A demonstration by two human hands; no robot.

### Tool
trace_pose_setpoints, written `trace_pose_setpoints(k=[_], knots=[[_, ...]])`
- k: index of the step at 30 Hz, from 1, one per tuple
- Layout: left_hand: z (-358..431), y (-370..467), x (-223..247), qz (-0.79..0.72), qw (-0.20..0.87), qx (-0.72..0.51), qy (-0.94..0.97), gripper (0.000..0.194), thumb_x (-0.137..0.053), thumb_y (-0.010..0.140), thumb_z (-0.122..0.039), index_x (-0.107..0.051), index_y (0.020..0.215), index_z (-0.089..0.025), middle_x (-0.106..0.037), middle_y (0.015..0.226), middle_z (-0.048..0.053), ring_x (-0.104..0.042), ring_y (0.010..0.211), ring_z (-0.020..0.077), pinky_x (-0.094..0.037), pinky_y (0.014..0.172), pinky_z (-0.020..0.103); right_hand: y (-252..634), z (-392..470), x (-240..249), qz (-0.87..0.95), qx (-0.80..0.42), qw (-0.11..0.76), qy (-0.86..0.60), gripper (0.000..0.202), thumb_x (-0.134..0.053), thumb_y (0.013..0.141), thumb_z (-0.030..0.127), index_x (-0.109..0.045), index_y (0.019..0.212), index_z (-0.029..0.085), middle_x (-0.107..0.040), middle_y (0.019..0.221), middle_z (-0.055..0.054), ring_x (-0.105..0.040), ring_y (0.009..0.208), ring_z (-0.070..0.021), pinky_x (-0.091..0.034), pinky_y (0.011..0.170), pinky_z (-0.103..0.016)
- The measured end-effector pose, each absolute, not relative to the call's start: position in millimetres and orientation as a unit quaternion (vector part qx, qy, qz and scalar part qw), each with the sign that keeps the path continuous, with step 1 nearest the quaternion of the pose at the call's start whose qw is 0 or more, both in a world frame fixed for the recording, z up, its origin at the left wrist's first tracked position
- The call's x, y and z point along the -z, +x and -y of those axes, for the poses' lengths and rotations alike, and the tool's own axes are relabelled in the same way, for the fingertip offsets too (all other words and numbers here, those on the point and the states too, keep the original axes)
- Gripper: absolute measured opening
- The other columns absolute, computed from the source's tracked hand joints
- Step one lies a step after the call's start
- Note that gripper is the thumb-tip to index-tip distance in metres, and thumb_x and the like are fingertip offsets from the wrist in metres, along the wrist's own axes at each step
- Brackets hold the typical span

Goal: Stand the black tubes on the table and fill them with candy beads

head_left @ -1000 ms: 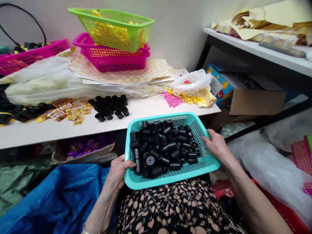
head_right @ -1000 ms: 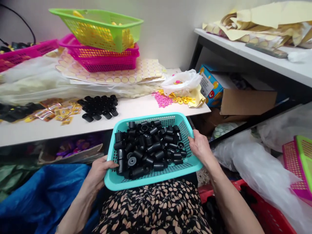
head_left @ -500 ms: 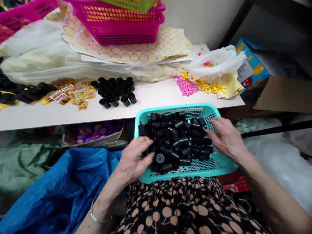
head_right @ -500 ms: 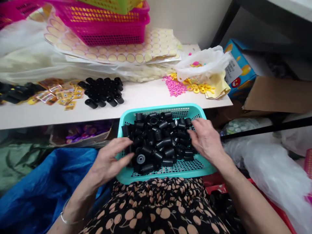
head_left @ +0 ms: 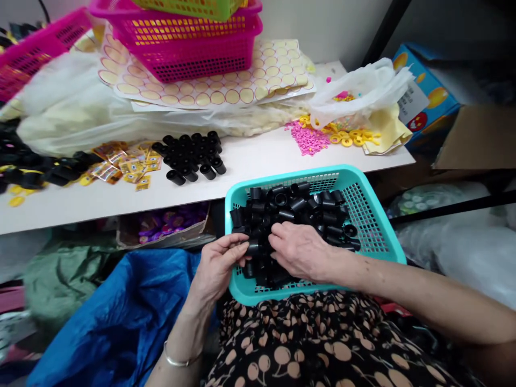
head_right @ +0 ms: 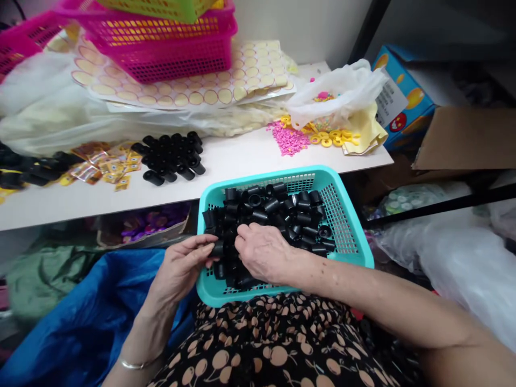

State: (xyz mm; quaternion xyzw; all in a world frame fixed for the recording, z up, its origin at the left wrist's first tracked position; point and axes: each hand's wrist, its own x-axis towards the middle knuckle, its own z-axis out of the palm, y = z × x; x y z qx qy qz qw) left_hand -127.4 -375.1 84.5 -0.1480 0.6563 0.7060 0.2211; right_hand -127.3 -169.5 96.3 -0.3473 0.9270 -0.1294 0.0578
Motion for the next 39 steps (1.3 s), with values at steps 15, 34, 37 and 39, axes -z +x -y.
trace_pose_setpoints(k=[15,34,37,39], knots=[[347,-150,-96,-0.571,0.266,-0.771,-0.095,0.025,-0.076,0.066,-0.022,-0.07,0.089,-0.012,-0.065,0.073,0.005,-0.052,0.052,0.005,-0.039,0.048,0.015,-120,126,-88,-0.854,0.508,0.069,-0.088,0.023,-0.06,0.07,0.011,-0.053,0.09,0.02,-0.04,0.066,0.007,-0.036,0.056,-0.007,-0.029,0.052,-0.021],[343,-173,-96,-0.591,0.172,-0.782,-0.101,0.026,-0.076,0.064,-0.021,-0.071,0.087,-0.013,-0.065,0.071,0.004,-0.057,0.057,0.0088,-0.04,0.048,0.016,-133,81,-89,-0.923,0.378,0.014,-0.066,0.021,-0.062,0.078,0.025,-0.061,0.098,0.019,-0.059,0.099,-0.006,-0.052,0.089,-0.0207,-0.044,0.077,-0.036],[346,-174,-93,-0.597,0.165,-0.779,-0.098,0.025,-0.076,0.065,-0.021,-0.071,0.088,-0.013,-0.065,0.07,0.003,-0.057,0.057,0.0083,-0.041,0.048,0.016,-143,95,-91,-0.936,0.305,-0.041,-0.17,0.013,-0.053,0.085,0.021,-0.061,0.095,0.017,-0.061,0.097,-0.007,-0.05,0.09,-0.0213,-0.043,0.082,-0.037],[345,-173,-92,-0.598,0.165,-0.778,-0.098,0.025,-0.076,0.064,-0.021,-0.071,0.088,-0.013,-0.065,0.07,0.003,-0.057,0.058,0.0085,-0.041,0.048,0.016,-149,110,-92,-0.931,0.27,-0.02,-0.246,0.015,-0.046,0.086,0.014,-0.061,0.091,0.016,-0.061,0.091,-0.007,-0.051,0.086,-0.0197,-0.044,0.08,-0.034]])
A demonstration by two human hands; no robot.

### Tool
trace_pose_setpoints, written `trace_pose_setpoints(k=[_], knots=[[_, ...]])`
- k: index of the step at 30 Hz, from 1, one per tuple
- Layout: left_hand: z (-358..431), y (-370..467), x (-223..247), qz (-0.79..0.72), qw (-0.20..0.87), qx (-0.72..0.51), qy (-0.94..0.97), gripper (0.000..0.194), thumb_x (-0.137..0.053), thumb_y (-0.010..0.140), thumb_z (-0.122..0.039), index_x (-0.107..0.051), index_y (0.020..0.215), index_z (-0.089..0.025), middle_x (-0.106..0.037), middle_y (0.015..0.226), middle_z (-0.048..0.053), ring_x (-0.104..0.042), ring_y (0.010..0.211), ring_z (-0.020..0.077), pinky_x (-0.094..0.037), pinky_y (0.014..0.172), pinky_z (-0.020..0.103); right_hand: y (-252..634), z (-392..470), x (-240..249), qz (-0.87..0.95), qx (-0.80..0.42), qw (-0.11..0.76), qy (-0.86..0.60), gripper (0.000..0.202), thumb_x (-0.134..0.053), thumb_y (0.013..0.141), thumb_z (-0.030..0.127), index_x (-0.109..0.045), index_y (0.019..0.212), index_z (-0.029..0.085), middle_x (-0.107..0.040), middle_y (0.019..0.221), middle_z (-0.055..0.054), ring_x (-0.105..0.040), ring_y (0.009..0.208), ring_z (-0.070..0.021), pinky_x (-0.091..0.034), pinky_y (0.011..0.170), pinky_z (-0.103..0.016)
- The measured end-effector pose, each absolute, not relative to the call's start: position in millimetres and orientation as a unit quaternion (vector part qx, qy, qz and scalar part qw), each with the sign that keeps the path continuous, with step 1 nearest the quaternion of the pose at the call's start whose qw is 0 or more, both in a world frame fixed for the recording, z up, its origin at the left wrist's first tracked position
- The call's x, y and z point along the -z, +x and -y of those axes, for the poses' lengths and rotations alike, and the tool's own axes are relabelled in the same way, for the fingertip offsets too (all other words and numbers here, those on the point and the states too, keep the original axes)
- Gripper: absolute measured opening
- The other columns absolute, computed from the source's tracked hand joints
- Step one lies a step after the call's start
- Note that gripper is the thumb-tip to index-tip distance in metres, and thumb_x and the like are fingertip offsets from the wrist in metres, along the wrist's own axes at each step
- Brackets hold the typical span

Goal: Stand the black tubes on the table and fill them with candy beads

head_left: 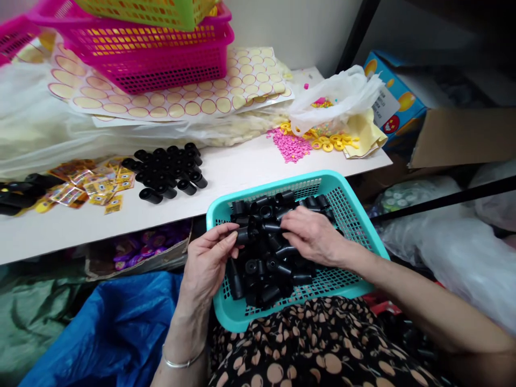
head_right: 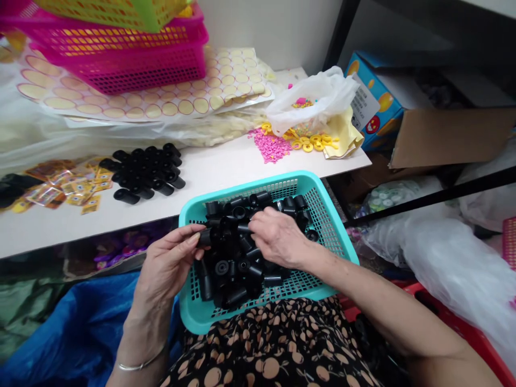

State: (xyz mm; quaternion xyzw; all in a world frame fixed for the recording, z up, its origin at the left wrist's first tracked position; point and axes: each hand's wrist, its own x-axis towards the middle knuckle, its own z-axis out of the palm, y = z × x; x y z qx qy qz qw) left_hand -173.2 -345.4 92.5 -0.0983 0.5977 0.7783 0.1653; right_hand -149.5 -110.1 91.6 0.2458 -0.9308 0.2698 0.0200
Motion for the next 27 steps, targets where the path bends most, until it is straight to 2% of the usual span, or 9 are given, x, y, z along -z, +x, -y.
trace_pose_setpoints(k=[2,4,8,10,13,17,21,24,27], knots=[[345,-173,-93,-0.596,0.165,-0.779,-0.104,0.026,-0.076,0.064,-0.021,-0.071,0.088,-0.013,-0.065,0.071,0.004,-0.058,0.058,0.009,-0.041,0.048,0.016,-156,122,-91,0.935,-0.231,-0.01,0.27,0.019,-0.044,0.085,0.009,-0.06,0.093,0.016,-0.06,0.091,-0.007,-0.052,0.085,-0.0191,-0.044,0.076,-0.032],[345,-173,-94,-0.593,0.162,-0.781,-0.113,0.026,-0.076,0.064,-0.021,-0.071,0.088,-0.013,-0.065,0.071,0.004,-0.058,0.059,0.0094,-0.042,0.049,0.016,-160,128,-89,0.954,-0.195,-0.025,0.224,0.02,-0.046,0.082,0.009,-0.058,0.098,0.015,-0.057,0.099,-0.009,-0.053,0.086,-0.0196,-0.045,0.072,-0.031],[346,-174,-95,-0.588,0.158,-0.783,-0.126,0.027,-0.077,0.063,-0.021,-0.071,0.088,-0.013,-0.066,0.07,0.004,-0.057,0.058,0.0092,-0.041,0.048,0.017,-160,126,-88,0.967,-0.174,-0.007,0.188,0.021,-0.052,0.081,0.013,-0.056,0.101,0.015,-0.052,0.112,-0.012,-0.052,0.09,-0.0216,-0.045,0.072,-0.033],[346,-176,-95,-0.588,0.157,-0.783,-0.126,0.027,-0.077,0.062,-0.021,-0.071,0.087,-0.012,-0.066,0.071,0.004,-0.057,0.056,0.0087,-0.041,0.047,0.017,-156,129,-89,0.963,-0.175,0.009,0.205,0.013,-0.049,0.085,0.018,-0.058,0.093,0.016,-0.054,0.105,-0.011,-0.053,0.09,-0.0214,-0.044,0.074,-0.033],[343,-178,-96,-0.59,0.152,-0.784,-0.124,0.027,-0.077,0.061,-0.021,-0.07,0.086,-0.013,-0.066,0.07,0.004,-0.056,0.056,0.0082,-0.04,0.047,0.017,-146,144,-89,0.972,-0.141,-0.028,0.187,0.019,-0.048,0.088,0.03,-0.059,0.081,0.016,-0.058,0.088,-0.009,-0.055,0.08,-0.0205,-0.043,0.067,-0.031],[338,-178,-99,-0.596,0.157,-0.778,-0.119,0.027,-0.078,0.06,-0.021,-0.07,0.085,-0.012,-0.065,0.067,0.003,-0.055,0.054,0.0081,-0.04,0.047,0.017,-139,161,-84,0.974,-0.117,-0.081,0.178,0.013,-0.049,0.084,0.02,-0.059,0.089,0.014,-0.061,0.088,-0.009,-0.058,0.075,-0.0201,-0.042,0.063,-0.031],[331,-178,-101,-0.598,0.196,-0.77,-0.11,0.028,-0.077,0.061,-0.021,-0.07,0.087,-0.012,-0.065,0.065,0.003,-0.053,0.051,0.0073,-0.039,0.047,0.017,-142,151,-83,0.962,-0.215,-0.041,0.164,0.014,-0.049,0.085,0.021,-0.057,0.095,0.015,-0.063,0.083,-0.005,-0.058,0.072,-0.0175,-0.042,0.064,-0.029],[325,-178,-101,-0.592,0.217,-0.77,-0.094,0.028,-0.076,0.063,-0.022,-0.07,0.088,-0.012,-0.065,0.068,0.004,-0.052,0.053,0.0068,-0.039,0.047,0.017,-147,134,-91,0.92,-0.348,0.044,0.176,0.014,-0.052,0.086,0.023,-0.056,0.098,0.017,-0.063,0.088,-0.005,-0.056,0.082,-0.0182,-0.043,0.073,-0.031],[320,-180,-102,-0.587,0.23,-0.772,-0.085,0.027,-0.076,0.064,-0.022,-0.07,0.089,-0.012,-0.065,0.068,0.004,-0.053,0.054,0.0074,-0.039,0.048,0.017,-151,122,-100,0.879,-0.426,0.062,0.204,0.018,-0.054,0.086,0.02,-0.054,0.103,0.019,-0.061,0.094,-0.006,-0.052,0.087,-0.0187,-0.043,0.077,-0.033]])
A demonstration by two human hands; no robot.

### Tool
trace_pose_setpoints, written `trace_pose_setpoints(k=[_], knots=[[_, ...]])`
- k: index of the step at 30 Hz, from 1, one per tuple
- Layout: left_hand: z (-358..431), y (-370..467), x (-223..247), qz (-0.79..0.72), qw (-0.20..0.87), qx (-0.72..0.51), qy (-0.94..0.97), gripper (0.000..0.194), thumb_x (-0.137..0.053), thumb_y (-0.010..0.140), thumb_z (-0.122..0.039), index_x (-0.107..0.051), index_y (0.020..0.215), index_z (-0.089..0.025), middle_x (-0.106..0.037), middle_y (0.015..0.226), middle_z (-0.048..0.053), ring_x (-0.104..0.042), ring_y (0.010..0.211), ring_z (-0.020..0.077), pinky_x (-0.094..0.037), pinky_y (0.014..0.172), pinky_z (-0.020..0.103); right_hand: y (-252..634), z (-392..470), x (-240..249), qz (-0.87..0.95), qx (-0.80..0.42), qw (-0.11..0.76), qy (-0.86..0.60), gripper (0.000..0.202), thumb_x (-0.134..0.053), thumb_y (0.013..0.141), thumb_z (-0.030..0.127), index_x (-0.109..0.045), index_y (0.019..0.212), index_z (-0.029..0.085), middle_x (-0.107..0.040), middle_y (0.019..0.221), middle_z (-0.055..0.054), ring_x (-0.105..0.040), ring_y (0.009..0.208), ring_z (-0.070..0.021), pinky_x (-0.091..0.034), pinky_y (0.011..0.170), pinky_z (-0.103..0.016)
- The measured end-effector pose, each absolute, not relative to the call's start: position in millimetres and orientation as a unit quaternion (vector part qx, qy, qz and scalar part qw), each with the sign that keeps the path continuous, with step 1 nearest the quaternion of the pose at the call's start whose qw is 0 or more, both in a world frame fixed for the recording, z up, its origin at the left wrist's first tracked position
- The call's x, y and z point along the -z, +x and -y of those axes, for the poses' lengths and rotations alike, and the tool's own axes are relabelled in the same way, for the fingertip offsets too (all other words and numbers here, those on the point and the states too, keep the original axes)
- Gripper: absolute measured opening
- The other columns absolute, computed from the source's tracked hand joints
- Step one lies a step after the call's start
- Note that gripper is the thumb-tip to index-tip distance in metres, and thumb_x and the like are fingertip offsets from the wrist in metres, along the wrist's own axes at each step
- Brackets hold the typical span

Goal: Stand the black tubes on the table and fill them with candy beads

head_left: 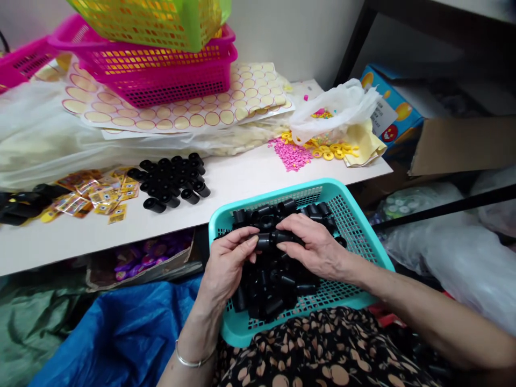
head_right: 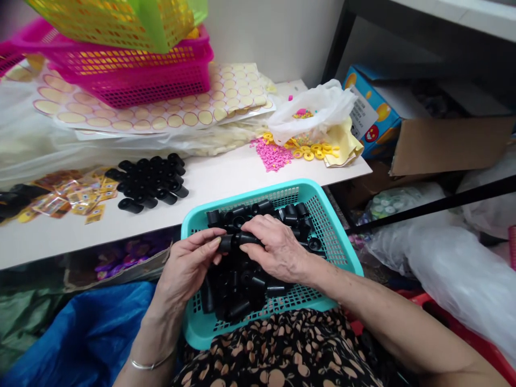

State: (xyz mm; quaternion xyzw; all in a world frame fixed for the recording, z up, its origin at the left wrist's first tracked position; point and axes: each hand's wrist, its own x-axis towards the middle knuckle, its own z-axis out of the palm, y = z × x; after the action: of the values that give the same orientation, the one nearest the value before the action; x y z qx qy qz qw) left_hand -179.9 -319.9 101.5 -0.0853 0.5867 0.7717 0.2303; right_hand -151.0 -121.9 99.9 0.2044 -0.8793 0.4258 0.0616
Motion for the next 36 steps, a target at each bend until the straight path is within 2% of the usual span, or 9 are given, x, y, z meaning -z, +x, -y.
trace_pose_setpoints(k=[4,12,16,20,24,28,32,34,36], knots=[[316,-182,-104,-0.589,0.211,-0.774,-0.097,0.027,-0.077,0.062,-0.021,-0.071,0.086,-0.012,-0.065,0.065,0.003,-0.051,0.051,0.0065,-0.038,0.046,0.017,-152,115,-104,0.87,-0.441,0.048,0.217,0.022,-0.054,0.086,0.018,-0.053,0.108,0.019,-0.058,0.098,-0.007,-0.049,0.09,-0.0195,-0.043,0.08,-0.035],[314,-181,-99,-0.624,0.218,-0.746,-0.079,0.029,-0.077,0.062,-0.023,-0.072,0.088,-0.012,-0.065,0.063,0.003,-0.051,0.051,0.007,-0.04,0.046,0.018,-153,118,-104,0.882,-0.393,0.031,0.259,0.021,-0.053,0.086,0.016,-0.054,0.107,0.017,-0.057,0.095,-0.008,-0.048,0.089,-0.0214,-0.044,0.079,-0.038],[314,-180,-96,-0.643,0.24,-0.726,-0.046,0.031,-0.076,0.065,-0.025,-0.071,0.093,-0.013,-0.066,0.065,0.003,-0.055,0.053,0.0085,-0.044,0.05,0.019,-153,123,-100,0.851,-0.474,0.05,0.222,0.034,-0.059,0.082,0.015,-0.049,0.113,0.018,-0.055,0.096,-0.006,-0.05,0.087,-0.0184,-0.046,0.077,-0.035],[313,-177,-104,-0.588,0.327,-0.74,0.002,0.035,-0.077,0.065,-0.024,-0.07,0.097,-0.013,-0.067,0.068,0.005,-0.058,0.054,0.0114,-0.047,0.051,0.022,-153,128,-98,0.792,-0.585,0.004,0.176,0.04,-0.064,0.077,0.015,-0.048,0.113,0.022,-0.05,0.097,-0.004,-0.052,0.084,-0.0154,-0.05,0.072,-0.029],[317,-177,-112,-0.56,0.37,-0.741,0.006,0.05,-0.08,0.057,-0.015,-0.066,0.105,-0.017,-0.069,0.085,0.006,-0.063,0.065,0.0146,-0.051,0.055,0.023,-153,133,-108,0.772,-0.588,-0.012,0.241,0.042,-0.057,0.08,0.011,-0.047,0.119,0.022,-0.05,0.111,-0.009,-0.051,0.103,-0.0196,-0.05,0.086,-0.035],[334,-185,-115,-0.589,0.284,-0.756,-0.002,0.04,-0.077,0.053,-0.006,-0.068,0.09,-0.016,-0.069,0.078,0.003,-0.064,0.065,0.0152,-0.051,0.056,0.022,-157,130,-115,0.746,-0.624,-0.008,0.232,0.037,-0.063,0.079,0.016,-0.052,0.114,0.022,-0.051,0.117,-0.009,-0.051,0.109,-0.0208,-0.047,0.094,-0.038],[362,-199,-108,-0.593,0.187,-0.783,-0.016,0.04,-0.077,0.052,-0.01,-0.066,0.09,-0.017,-0.07,0.075,0.006,-0.066,0.062,0.019,-0.05,0.052,0.024,-171,117,-101,0.715,-0.69,-0.038,0.108,0.025,-0.061,0.08,0.019,-0.056,0.104,0.02,-0.056,0.102,-0.005,-0.058,0.094,-0.0166,-0.05,0.085,-0.035],[377,-208,-99,-0.601,0.105,-0.792,-0.041,0.038,-0.078,0.053,-0.014,-0.066,0.089,-0.017,-0.071,0.08,0.006,-0.066,0.066,0.0176,-0.051,0.057,0.025,-177,110,-89,0.763,-0.643,-0.011,0.068,0.015,-0.059,0.08,0.018,-0.058,0.095,0.018,-0.058,0.087,-0.003,-0.058,0.081,-0.0153,-0.05,0.077,-0.034],[391,-221,-84,-0.614,-0.017,-0.785,-0.076,0.039,-0.08,0.05,-0.014,-0.066,0.086,-0.017,-0.07,0.084,0.003,-0.064,0.071,0.0139,-0.052,0.065,0.024,-179,106,-77,0.829,-0.552,0.036,0.084,0.008,-0.055,0.081,0.015,-0.058,0.088,0.018,-0.057,0.081,-0.002,-0.055,0.078,-0.016,-0.048,0.075,-0.035]])
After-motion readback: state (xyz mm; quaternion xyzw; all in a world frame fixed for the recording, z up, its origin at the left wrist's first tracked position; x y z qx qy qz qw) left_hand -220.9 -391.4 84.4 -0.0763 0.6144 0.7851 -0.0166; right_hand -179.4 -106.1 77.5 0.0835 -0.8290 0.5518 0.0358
